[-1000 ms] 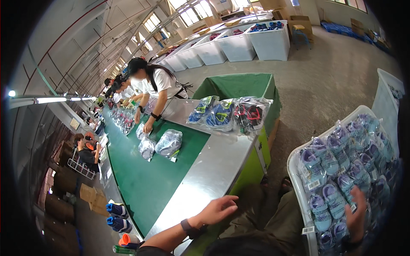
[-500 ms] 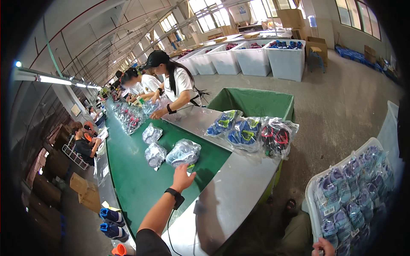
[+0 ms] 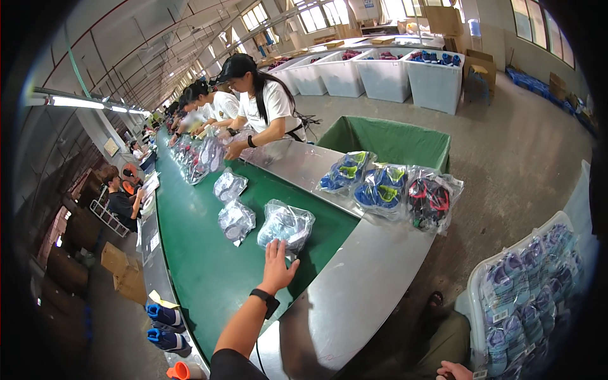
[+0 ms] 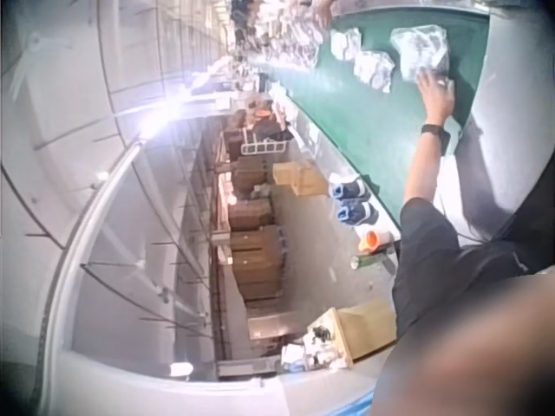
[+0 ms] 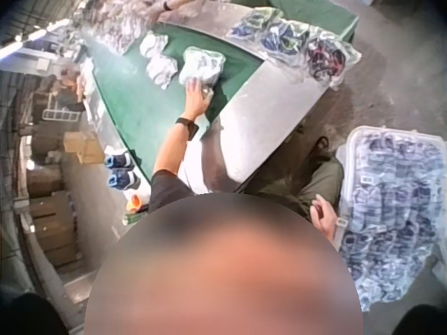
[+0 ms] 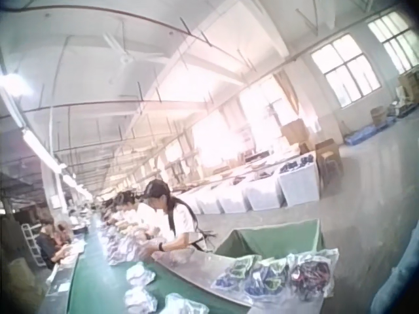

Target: The person picks packaged shoes from a conveyor belt and places them into large white bins. They handle multiple pairs of shoes in plastic packaging, moving them from the belt to bins, and later reposition an empty bin to continue the process.

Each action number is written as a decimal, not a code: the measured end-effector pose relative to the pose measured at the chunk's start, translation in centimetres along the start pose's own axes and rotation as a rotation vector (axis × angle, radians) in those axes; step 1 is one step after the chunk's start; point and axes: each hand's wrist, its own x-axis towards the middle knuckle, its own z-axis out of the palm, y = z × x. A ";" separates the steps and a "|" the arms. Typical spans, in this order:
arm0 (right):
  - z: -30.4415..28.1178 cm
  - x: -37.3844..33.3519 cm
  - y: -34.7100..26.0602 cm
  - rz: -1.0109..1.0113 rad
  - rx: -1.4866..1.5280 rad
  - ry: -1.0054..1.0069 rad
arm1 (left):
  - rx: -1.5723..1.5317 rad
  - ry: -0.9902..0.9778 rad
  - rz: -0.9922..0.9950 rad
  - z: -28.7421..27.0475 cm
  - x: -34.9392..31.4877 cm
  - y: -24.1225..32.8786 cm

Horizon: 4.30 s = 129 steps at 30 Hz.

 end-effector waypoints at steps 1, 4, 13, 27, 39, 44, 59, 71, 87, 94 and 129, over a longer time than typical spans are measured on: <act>0.2 0.4 0.0 -0.025 -0.004 -0.015 | -0.068 -0.014 -0.003 -0.4 -1.4 0.1; 0.5 1.4 -0.3 -0.073 -0.001 -0.046 | -0.494 -0.102 -0.176 -1.7 -5.6 0.2; -0.2 2.6 -0.6 -0.159 -0.064 -0.127 | -1.930 -0.071 -0.711 -4.8 -8.4 1.9; -0.1 2.2 1.3 -0.328 -0.140 0.025 | -1.809 0.158 -0.834 -0.8 -2.4 5.4; 1.0 5.6 0.4 -0.105 0.520 -0.178 | -2.015 -0.608 -0.620 -3.4 -11.4 22.7; 1.4 5.4 -0.7 -0.041 0.944 -0.240 | -1.769 -0.730 -0.310 -2.7 -14.0 29.5; 1.2 4.5 -0.1 -0.119 0.699 0.051 | -1.692 -0.683 -0.139 -2.5 -16.7 31.5; -10.5 -15.2 10.8 -0.048 0.839 0.825 | -1.244 -1.434 0.584 -3.0 -13.9 38.6; -18.0 -39.4 21.6 -0.066 0.938 1.892 | -1.111 -1.226 0.356 -5.2 -12.3 32.9; -21.1 -17.0 19.5 -0.012 0.873 1.362 | -0.990 -0.904 0.259 -5.0 -9.8 24.1; -6.3 3.0 4.0 0.081 0.306 0.405 | -1.888 0.243 -0.791 -8.0 -10.3 -2.0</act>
